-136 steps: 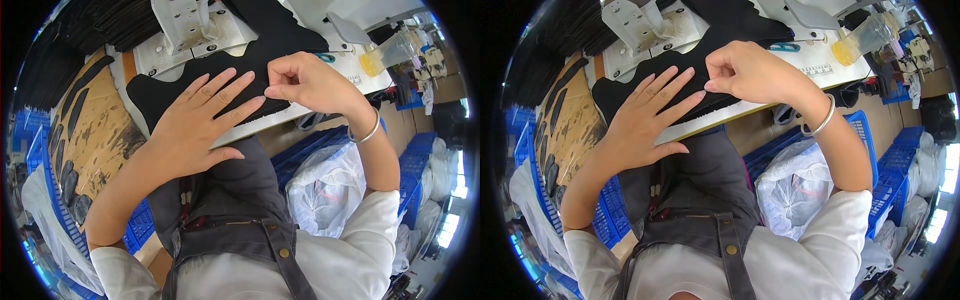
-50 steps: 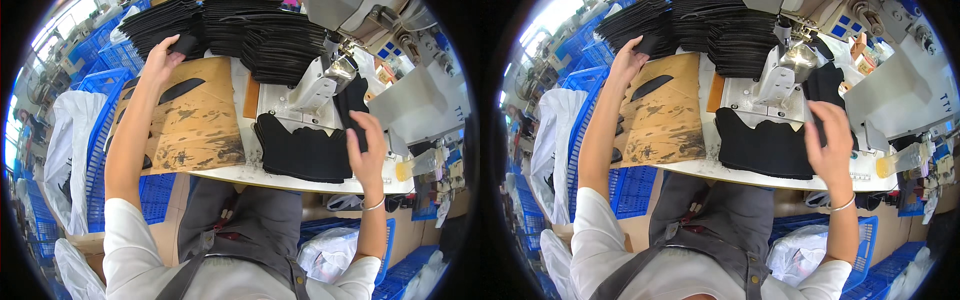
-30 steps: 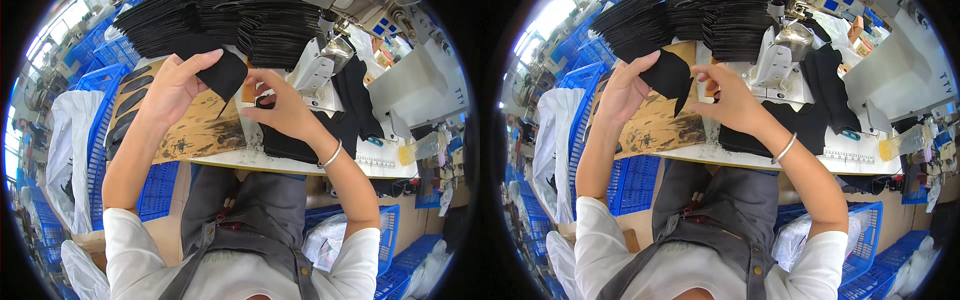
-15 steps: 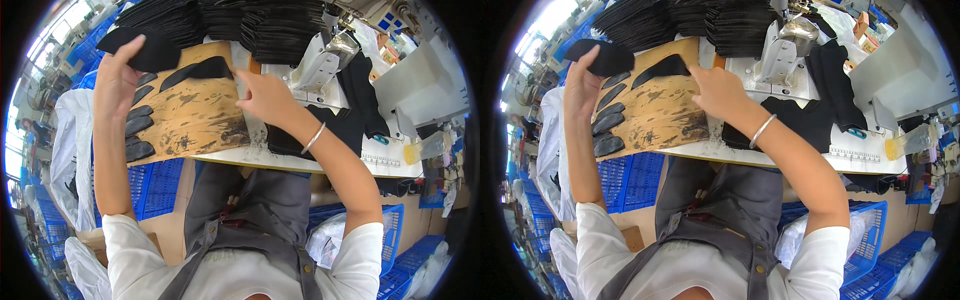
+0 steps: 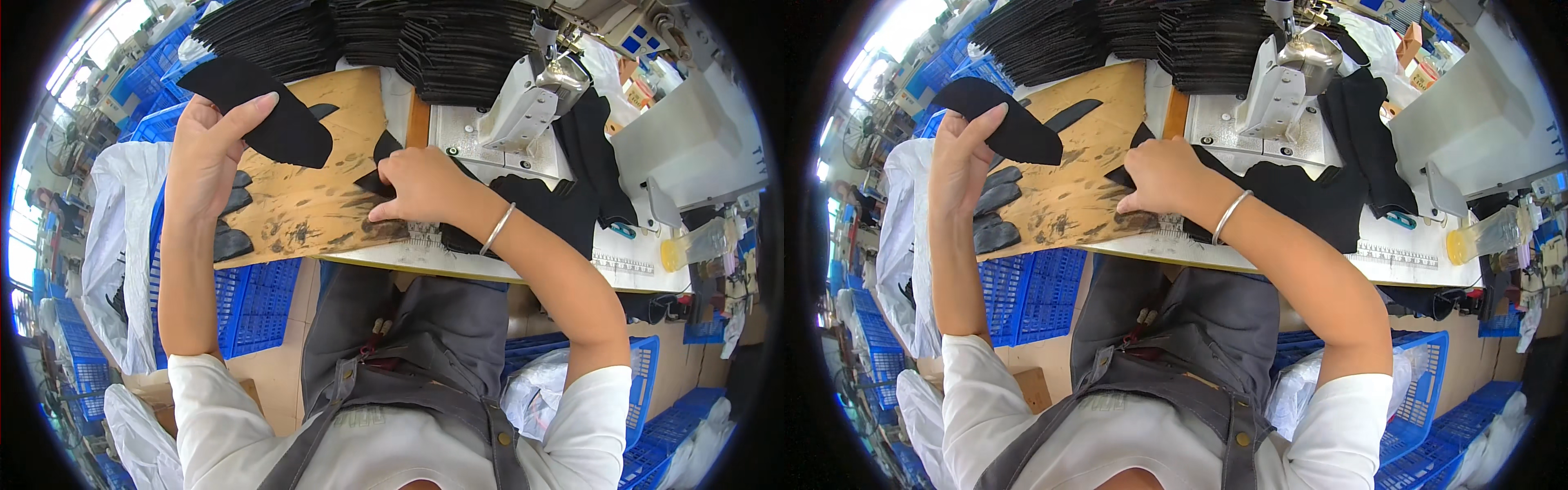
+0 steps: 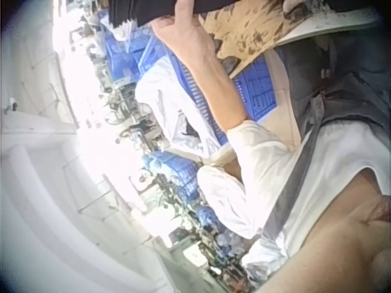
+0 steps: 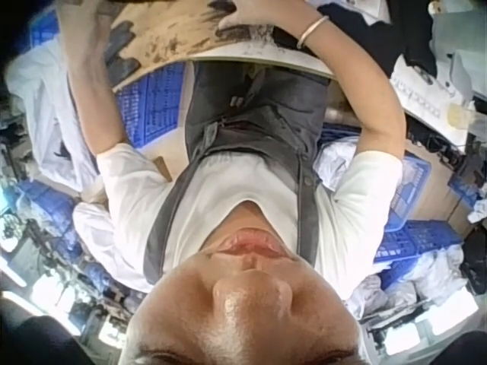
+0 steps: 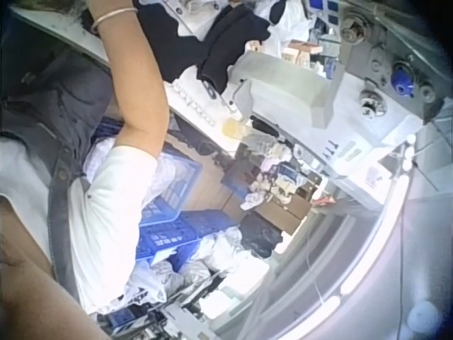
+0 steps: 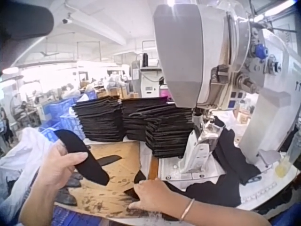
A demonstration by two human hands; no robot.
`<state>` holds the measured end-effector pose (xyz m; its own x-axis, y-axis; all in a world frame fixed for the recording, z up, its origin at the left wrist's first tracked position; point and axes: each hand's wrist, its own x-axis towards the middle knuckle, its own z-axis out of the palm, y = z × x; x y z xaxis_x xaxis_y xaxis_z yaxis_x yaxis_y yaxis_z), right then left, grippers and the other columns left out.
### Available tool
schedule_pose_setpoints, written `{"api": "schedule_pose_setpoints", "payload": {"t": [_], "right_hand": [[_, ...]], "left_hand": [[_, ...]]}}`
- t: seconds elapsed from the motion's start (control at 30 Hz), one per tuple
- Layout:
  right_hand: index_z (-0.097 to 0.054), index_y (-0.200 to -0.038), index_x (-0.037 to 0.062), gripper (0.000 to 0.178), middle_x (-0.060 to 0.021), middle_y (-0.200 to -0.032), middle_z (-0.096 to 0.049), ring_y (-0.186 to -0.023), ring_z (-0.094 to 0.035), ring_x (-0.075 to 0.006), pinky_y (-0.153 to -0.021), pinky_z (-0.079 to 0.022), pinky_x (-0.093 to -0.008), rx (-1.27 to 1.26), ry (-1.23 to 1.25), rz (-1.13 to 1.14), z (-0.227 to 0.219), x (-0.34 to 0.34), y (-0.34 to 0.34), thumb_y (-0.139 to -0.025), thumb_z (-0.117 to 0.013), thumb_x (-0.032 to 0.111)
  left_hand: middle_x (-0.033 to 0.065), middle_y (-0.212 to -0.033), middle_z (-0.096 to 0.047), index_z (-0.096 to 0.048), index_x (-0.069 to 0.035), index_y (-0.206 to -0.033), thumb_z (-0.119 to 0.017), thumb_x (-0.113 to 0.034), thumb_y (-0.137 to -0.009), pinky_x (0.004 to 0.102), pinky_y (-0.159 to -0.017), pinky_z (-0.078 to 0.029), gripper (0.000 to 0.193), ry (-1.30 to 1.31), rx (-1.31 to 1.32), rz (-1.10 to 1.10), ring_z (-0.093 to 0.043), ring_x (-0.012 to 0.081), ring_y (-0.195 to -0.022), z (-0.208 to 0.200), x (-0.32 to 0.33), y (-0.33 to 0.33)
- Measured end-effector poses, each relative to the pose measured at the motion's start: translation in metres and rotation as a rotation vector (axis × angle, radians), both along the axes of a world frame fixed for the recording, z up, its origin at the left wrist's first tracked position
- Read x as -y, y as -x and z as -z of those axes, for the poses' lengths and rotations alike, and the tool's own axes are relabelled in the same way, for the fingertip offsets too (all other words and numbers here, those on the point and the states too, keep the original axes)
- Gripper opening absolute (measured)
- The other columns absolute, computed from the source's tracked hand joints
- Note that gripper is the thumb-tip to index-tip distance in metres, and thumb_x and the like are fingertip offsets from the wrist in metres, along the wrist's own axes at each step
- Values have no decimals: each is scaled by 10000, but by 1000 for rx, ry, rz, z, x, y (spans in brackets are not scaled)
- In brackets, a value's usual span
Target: The recorder applies adhesive to small black shoe components and aligns them on a main shoe upper material at a factory workstation.
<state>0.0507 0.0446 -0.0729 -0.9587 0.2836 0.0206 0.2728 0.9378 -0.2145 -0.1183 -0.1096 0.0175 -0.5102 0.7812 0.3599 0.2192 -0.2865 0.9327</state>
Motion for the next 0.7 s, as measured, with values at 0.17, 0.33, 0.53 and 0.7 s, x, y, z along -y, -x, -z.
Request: {"api": "schedule_pose_setpoints", "payload": {"t": [0.17,0.33,0.53,0.7], "right_hand": [[-606,-832,15,281,-148,-772,-649,-771,-636,-314,-679,-488,-398,-233,28,55,2,-2,-7,-694,-752,212],[-574,-798,30,408,-138,-743,-633,-722,-628,-315,-639,-476,-388,-345,-217,-59,4,-9,-8,-614,-805,312],[-561,-829,29,487,-142,-731,-636,-701,-657,-318,-610,-499,-389,-333,-213,-119,0,7,-7,-591,-830,358],[-432,-1090,32,620,-151,-703,-607,-720,-632,-351,-647,-485,-418,-107,176,-13,-1,8,-8,-657,-804,275]], "left_hand": [[96,-994,-655,-577,16,-1047,-700,-52,-806,285,-827,-505,279,-1,64,65,-639,152,-882,5,-7,3],[93,-986,-652,-569,12,-1046,-710,-50,-799,277,-825,-508,291,14,114,79,-639,151,-883,11,-11,2],[82,-965,-649,-571,-1,-1026,-713,-49,-798,274,-821,-508,273,-3,129,82,-637,146,-871,10,-12,-5],[68,-950,-649,-579,-15,-1014,-711,-48,-801,267,-804,-505,253,13,125,106,-631,134,-855,15,-11,-2]]}}
